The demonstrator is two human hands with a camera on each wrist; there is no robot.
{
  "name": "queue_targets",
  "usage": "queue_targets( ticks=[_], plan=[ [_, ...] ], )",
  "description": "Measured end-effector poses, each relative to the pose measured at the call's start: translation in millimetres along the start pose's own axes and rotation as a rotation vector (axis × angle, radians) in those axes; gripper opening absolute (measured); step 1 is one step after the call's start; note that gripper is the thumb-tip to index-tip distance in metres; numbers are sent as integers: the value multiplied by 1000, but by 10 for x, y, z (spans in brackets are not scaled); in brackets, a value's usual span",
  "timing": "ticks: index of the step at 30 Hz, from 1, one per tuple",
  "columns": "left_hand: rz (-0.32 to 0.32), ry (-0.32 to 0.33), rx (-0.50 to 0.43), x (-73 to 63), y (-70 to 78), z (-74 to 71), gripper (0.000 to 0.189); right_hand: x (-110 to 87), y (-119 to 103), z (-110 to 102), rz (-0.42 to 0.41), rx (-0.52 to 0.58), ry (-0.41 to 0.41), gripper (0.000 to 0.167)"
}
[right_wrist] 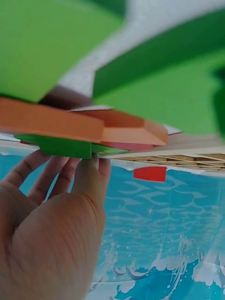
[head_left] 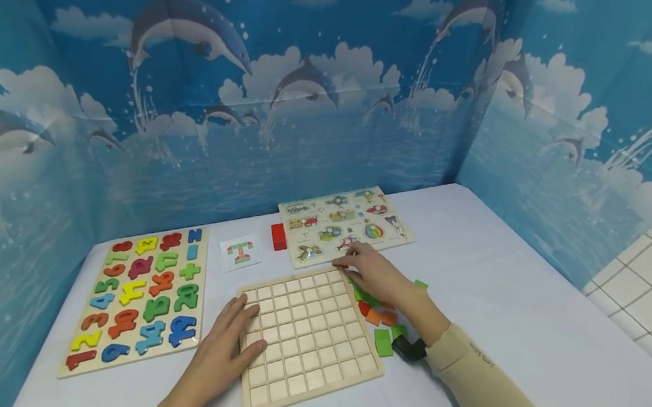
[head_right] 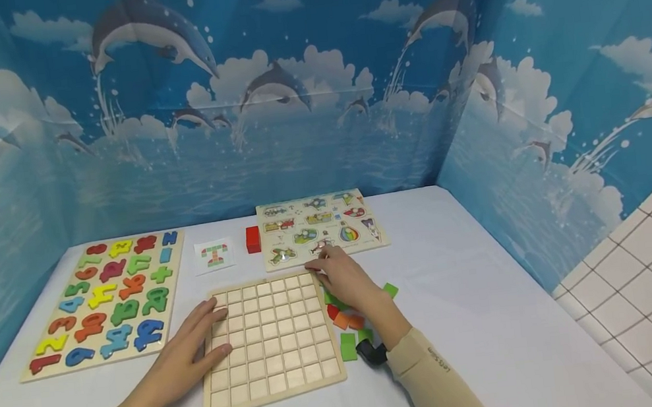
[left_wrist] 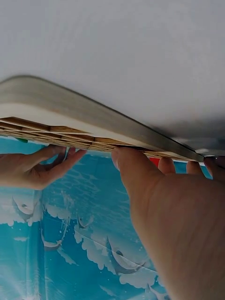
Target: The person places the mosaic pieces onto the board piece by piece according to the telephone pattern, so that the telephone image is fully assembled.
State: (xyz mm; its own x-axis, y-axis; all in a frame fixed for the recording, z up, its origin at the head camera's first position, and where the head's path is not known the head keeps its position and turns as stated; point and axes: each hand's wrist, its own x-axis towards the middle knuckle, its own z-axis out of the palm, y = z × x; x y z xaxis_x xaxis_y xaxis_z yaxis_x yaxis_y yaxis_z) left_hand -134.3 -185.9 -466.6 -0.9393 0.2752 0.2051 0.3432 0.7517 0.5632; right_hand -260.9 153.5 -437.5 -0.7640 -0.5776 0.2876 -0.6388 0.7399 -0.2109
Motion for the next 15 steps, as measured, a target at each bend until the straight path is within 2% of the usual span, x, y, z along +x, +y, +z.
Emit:
queue_targets(
  ticks=[8,15],
  plan=[
    [-5,2,10,-11,-23,23,66,-8,-23,9,63,72,-16,26],
    [-19,6,-6,3,-27,23,68,8,-31,-30,173,39,-37,25]
  ],
)
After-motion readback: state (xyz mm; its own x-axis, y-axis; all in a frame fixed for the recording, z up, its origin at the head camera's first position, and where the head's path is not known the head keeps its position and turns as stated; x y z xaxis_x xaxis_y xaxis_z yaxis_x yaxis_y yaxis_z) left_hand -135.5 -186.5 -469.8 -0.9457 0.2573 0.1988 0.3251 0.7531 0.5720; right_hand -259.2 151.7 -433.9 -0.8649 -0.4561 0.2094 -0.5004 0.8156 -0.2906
